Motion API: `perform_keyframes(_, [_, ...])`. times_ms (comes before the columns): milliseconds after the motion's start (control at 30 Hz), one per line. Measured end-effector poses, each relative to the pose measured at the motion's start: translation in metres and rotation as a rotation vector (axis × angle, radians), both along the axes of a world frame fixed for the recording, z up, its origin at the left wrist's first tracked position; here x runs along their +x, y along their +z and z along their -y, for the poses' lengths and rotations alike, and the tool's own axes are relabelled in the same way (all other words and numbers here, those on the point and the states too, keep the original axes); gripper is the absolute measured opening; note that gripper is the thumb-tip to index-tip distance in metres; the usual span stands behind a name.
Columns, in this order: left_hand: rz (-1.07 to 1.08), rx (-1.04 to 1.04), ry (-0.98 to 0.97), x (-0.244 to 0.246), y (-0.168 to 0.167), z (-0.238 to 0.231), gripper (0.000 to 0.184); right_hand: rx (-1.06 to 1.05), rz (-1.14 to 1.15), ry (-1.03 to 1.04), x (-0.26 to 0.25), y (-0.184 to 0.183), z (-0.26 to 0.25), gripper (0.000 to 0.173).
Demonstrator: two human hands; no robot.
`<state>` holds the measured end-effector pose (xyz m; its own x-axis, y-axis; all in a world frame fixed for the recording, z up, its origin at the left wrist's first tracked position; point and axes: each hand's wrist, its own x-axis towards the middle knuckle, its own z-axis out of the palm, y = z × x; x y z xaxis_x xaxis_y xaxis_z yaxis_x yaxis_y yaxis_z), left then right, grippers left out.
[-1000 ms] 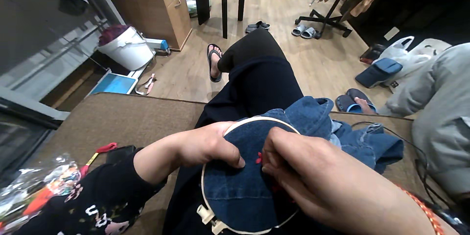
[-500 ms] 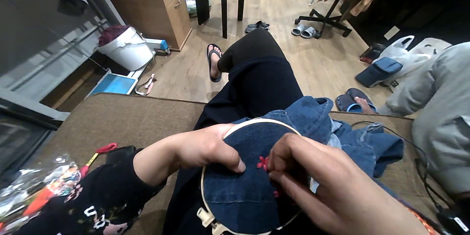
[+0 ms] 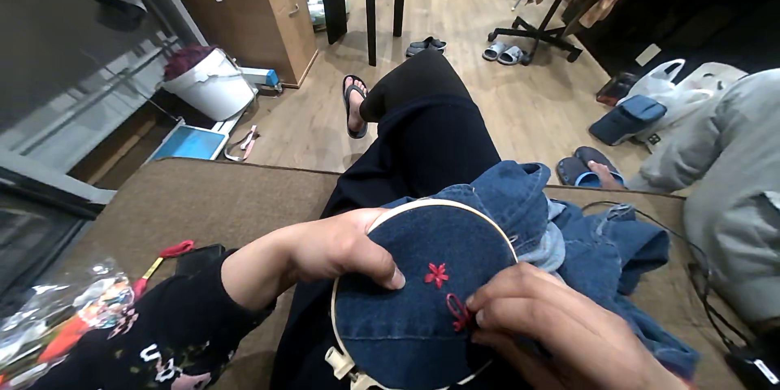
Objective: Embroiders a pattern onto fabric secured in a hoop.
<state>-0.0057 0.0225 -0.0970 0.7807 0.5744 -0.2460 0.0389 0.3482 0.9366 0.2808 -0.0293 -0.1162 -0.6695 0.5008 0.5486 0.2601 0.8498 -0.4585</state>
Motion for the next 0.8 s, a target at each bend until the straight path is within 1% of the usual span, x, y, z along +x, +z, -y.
perform_keyframes(167, [0.024,-0.003,-0.013,0.000,0.000,0.000,0.029,0.107,-0.057,-0.031,-0.004,-0.009,-0.001,0.008])
perform_keyframes(400, [0.042,0.007,-0.017,-0.002,-0.003,0.000,0.028,0.115,-0.085,-0.069,-0.010,-0.010,0.000,0.010])
perform_keyframes(600, [0.036,0.002,-0.008,-0.002,-0.002,0.000,0.030,0.091,-0.055,-0.149,-0.018,-0.007,0.002,0.011])
perform_keyframes(700, [0.019,-0.002,0.016,-0.001,-0.002,0.001,0.030,0.031,-0.005,-0.155,-0.019,-0.002,0.002,0.018])
perform_keyframes(800, [-0.003,-0.007,0.025,0.000,-0.001,0.001,0.028,-0.122,0.041,-0.097,-0.016,0.010,0.000,0.023])
